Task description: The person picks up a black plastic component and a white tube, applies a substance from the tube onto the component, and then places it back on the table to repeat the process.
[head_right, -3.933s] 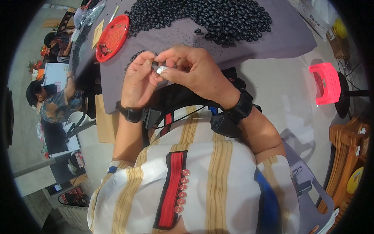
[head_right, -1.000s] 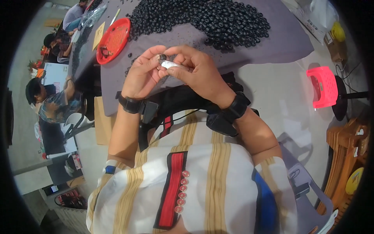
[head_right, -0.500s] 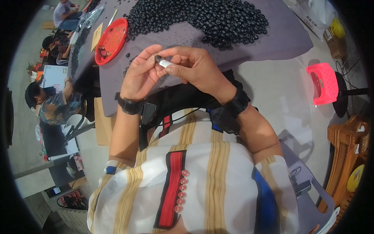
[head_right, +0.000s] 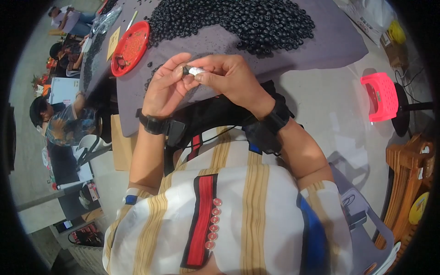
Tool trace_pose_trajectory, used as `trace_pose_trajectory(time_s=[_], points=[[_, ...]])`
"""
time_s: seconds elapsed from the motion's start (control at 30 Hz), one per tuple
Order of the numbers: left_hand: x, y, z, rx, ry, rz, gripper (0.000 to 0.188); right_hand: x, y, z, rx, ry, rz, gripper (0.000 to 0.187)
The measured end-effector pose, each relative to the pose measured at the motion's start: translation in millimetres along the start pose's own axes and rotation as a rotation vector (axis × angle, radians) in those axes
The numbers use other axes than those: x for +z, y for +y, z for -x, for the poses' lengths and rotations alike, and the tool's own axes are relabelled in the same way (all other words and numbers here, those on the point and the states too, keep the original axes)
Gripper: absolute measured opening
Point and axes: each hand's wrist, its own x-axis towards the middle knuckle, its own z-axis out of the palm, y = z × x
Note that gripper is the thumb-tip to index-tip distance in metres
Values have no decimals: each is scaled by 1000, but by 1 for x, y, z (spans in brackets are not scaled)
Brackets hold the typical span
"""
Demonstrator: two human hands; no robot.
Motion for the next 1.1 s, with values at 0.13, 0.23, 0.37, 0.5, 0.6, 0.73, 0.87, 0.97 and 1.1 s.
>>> trace_pose_trajectory(time_s=[0.13,0.23,0.37,0.5,0.6,0.73,0.87,0.97,1.1], points=[[4,0,-2,6,8,-14,33,0,-2,-1,19,22,-19,32],[13,4,-8,-2,7,0,34,-2,-10,-1,-1,-18,-7,33],[8,4,-8,-6,8,1,34,-2,-11,-3,-47,-30,68,34],[3,4,-6,-20,8,15,34,-3,-13,-4,-28,-62,43,35],[2,4,-6,-15,16,6,35,-3,-12,-4,-9,-83,50,35],[2,4,-5,-18,27,10,35,-4,-12,-5,-2,-94,56,37],[3,5,-4,-18,20,13,35,-4,-14,-5,33,-119,-18,37],[3,4,-4,-15,9,27,34,-4,-13,-4,18,-114,-9,37],[-1,3,-5,-17,-37,33,34,-5,-11,-4,5,-86,-19,34]])
